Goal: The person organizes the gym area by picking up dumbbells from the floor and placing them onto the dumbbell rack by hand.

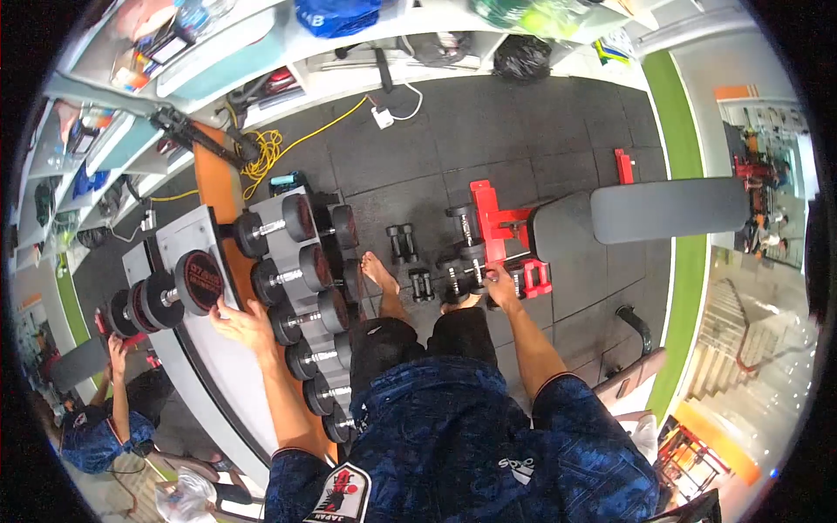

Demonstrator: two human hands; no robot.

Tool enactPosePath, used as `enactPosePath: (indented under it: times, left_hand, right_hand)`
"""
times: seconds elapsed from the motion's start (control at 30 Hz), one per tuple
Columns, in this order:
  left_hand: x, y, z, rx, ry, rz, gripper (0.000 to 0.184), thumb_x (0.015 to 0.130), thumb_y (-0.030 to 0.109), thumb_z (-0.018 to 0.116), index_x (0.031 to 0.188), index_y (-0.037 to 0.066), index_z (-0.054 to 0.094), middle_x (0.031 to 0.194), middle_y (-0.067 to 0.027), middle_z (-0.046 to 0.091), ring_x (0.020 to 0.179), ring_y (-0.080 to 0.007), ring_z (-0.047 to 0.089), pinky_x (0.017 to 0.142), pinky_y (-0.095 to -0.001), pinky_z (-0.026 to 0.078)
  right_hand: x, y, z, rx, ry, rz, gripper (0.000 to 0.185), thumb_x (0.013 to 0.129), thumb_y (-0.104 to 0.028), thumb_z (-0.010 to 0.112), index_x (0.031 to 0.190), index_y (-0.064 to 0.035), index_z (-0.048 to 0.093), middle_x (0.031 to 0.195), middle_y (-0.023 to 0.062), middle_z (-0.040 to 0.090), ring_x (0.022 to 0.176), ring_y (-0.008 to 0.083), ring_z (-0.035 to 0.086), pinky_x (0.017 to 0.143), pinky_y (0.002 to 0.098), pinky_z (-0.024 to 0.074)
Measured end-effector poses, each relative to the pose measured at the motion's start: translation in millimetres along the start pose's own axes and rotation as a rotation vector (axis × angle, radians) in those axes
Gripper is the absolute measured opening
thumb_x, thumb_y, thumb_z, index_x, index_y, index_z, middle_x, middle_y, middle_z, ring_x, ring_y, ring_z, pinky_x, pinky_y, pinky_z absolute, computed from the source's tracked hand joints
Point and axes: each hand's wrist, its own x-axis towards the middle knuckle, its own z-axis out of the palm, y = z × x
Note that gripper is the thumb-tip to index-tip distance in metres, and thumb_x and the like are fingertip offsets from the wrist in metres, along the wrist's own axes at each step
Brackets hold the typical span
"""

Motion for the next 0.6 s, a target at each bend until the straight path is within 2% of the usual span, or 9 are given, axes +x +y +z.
enactPosePath:
  times: [0.03, 0.13, 0.23, 0.33, 0.37, 0.4, 0.43, 0.53, 0.6]
  left_hand:
    - [-4.1, 25.7, -8.7, -0.030, -0.056, -0.055, 0.063, 0.072, 0.012, 0.069, 0.127, 0.000, 0.041, 0.126, -0.0238, 0.039, 0.120, -0.0414, 0.037, 0.100, -0.0510, 0.032]
    - [-41.2, 73.9, -4.0, -0.079, -0.143, -0.012, 0.063, 0.069, 0.013, 0.071, 0.124, 0.001, 0.042, 0.123, -0.0235, 0.039, 0.114, -0.0413, 0.041, 0.094, -0.0508, 0.036]
    - [-90.4, 116.2, -8.0, -0.170, -0.289, 0.010, 0.063, 0.068, 0.014, 0.070, 0.122, 0.000, 0.042, 0.122, -0.0247, 0.039, 0.110, -0.0422, 0.042, 0.091, -0.0506, 0.037]
    - [-141.6, 151.5, 1.3, -0.295, -0.413, 0.184, 0.054, 0.070, 0.015, 0.065, 0.118, 0.000, 0.046, 0.115, -0.0248, 0.041, 0.105, -0.0419, 0.043, 0.091, -0.0503, 0.036]
    - [-164.6, 159.8, 19.1, -0.321, -0.379, 0.273, 0.051, 0.068, 0.014, 0.065, 0.114, 0.001, 0.048, 0.110, -0.0235, 0.042, 0.103, -0.0410, 0.043, 0.091, -0.0489, 0.036]
    - [-171.4, 185.4, 17.0, -0.417, -0.559, 0.214, 0.050, 0.067, 0.013, 0.066, 0.111, 0.000, 0.048, 0.107, -0.0222, 0.043, 0.103, -0.0402, 0.044, 0.089, -0.0477, 0.036]
    - [-187.6, 204.5, 28.4, -0.470, -0.605, 0.237, 0.047, 0.066, 0.011, 0.067, 0.109, 0.001, 0.049, 0.106, -0.0218, 0.044, 0.102, -0.0402, 0.044, 0.089, -0.0472, 0.037]
    - [-232.1, 256.6, 75.8, -0.703, -0.882, 0.294, 0.043, 0.071, 0.009, 0.067, 0.111, 0.002, 0.050, 0.102, -0.0176, 0.047, 0.100, -0.0359, 0.046, 0.091, -0.0429, 0.039]
    - [-252.1, 293.8, 106.9, -0.798, -1.127, 0.204, 0.037, 0.076, 0.010, 0.066, 0.111, 0.003, 0.052, 0.101, -0.0163, 0.051, 0.095, -0.0318, 0.052, 0.084, -0.0390, 0.045]
  right_hand:
    - [-3.0, 13.3, -6.0, 0.052, 0.017, -0.002, 0.053, 0.074, -0.018, 0.065, 0.124, -0.0047, 0.053, 0.102, 0.0158, 0.066, 0.092, 0.0268, 0.065, 0.083, 0.0353, 0.0500]
    - [-13.7, 43.6, -4.3, 0.134, 0.039, 0.027, 0.042, 0.077, -0.016, 0.065, 0.118, -0.0061, 0.060, 0.099, 0.0107, 0.068, 0.092, 0.0214, 0.065, 0.083, 0.0334, 0.0497]
    - [-29.4, 68.7, -1.3, 0.250, -0.007, 0.036, 0.037, 0.079, -0.020, 0.064, 0.114, -0.0065, 0.062, 0.096, 0.0103, 0.068, 0.093, 0.0203, 0.065, 0.083, 0.0325, 0.0497]
    - [-36.5, 82.5, -1.0, 0.290, -0.027, 0.021, 0.035, 0.081, -0.020, 0.063, 0.112, -0.0067, 0.062, 0.092, 0.0089, 0.069, 0.088, 0.0194, 0.066, 0.080, 0.0314, 0.0504]
    - [-34.5, 92.1, 3.7, 0.344, -0.035, 0.043, 0.034, 0.081, -0.020, 0.063, 0.112, -0.0066, 0.063, 0.091, 0.0088, 0.069, 0.087, 0.0194, 0.066, 0.079, 0.0314, 0.0505]
    - [-31.6, 104.3, 11.8, 0.397, -0.043, 0.068, 0.033, 0.081, -0.020, 0.063, 0.111, -0.0066, 0.063, 0.091, 0.0088, 0.069, 0.086, 0.0194, 0.066, 0.079, 0.0313, 0.0507]
    - [-22.1, 132.9, 35.1, 0.437, -0.014, 0.065, 0.030, 0.082, -0.017, 0.063, 0.110, -0.0064, 0.063, 0.091, 0.0094, 0.069, 0.083, 0.0196, 0.066, 0.078, 0.0313, 0.0509]
    - [-1.0, 133.5, 34.5, 0.399, 0.013, 0.154, 0.029, 0.081, -0.013, 0.064, 0.108, -0.0020, 0.061, 0.084, 0.0103, 0.067, 0.080, 0.0182, 0.066, 0.073, 0.0314, 0.0510]
    - [34.9, 150.5, 45.5, 0.463, 0.084, 0.054, 0.028, 0.082, -0.011, 0.064, 0.108, -0.0023, 0.061, 0.086, 0.0102, 0.068, 0.082, 0.0188, 0.066, 0.073, 0.0315, 0.0514]
